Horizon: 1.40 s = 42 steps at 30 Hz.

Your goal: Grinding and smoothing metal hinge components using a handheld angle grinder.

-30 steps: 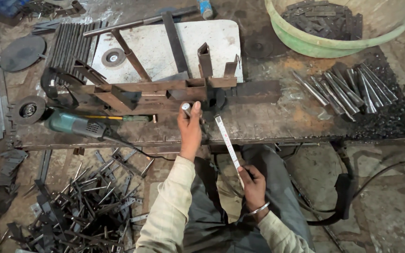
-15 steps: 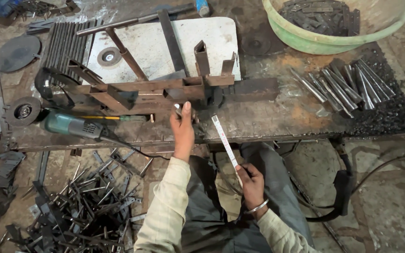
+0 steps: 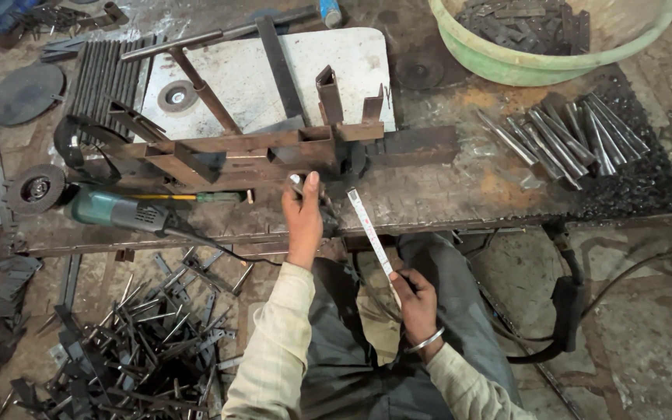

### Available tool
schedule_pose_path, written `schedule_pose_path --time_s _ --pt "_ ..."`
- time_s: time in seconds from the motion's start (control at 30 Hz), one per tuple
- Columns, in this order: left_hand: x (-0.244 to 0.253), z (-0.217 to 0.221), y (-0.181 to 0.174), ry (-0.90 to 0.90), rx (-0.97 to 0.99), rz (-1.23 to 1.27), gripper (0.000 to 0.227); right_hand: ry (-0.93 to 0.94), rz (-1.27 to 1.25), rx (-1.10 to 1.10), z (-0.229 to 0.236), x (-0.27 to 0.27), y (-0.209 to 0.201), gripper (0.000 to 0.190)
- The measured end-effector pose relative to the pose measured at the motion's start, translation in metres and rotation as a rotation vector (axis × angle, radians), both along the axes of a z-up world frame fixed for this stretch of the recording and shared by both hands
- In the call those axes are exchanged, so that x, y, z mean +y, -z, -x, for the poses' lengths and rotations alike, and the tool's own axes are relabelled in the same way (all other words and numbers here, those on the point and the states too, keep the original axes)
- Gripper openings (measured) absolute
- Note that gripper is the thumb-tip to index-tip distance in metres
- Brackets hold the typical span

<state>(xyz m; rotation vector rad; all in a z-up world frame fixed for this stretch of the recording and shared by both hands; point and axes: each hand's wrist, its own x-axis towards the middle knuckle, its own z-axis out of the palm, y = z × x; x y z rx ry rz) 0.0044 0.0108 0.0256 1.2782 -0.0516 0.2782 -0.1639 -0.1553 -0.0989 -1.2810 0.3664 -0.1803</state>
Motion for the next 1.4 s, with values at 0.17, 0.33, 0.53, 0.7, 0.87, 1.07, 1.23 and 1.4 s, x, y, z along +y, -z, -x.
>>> schedule_pose_path --time_s 0.17,0.33,0.53,0.7,0.87,1.07,1.23,1.4 --pt "0.003 0.002 0.004 -0.015 -0.031 -0.060 0.024 0.001 0.005 0.009 0.000 0.001 0.003 0.015" --pt "0.004 0.003 0.004 -0.030 -0.046 -0.096 0.026 0.006 -0.016 0.024 -0.001 0.000 0.001 0.014" --pt "0.004 0.004 0.003 -0.065 -0.047 -0.116 0.029 0.029 -0.095 0.072 -0.002 -0.001 0.013 0.015" --pt "0.018 -0.007 0.039 -0.208 0.019 -0.207 0.037 0.060 -0.279 0.122 -0.004 -0.002 0.010 0.015" --pt "0.012 0.006 0.003 -0.159 0.014 -0.101 0.038 0.041 -0.329 0.157 -0.004 -0.002 0.001 0.014" --pt "0.017 0.002 0.019 -0.116 -0.035 -0.028 0.036 0.011 -0.316 0.132 -0.003 -0.002 0.002 0.014" --pt "0.009 0.011 0.006 -0.178 -0.087 -0.222 0.030 0.022 -0.307 0.142 -0.004 -0.003 0.011 0.014" --pt "-0.001 0.020 -0.002 -0.061 -0.088 -0.241 0.026 0.035 -0.235 0.089 -0.003 -0.005 0.024 0.012"
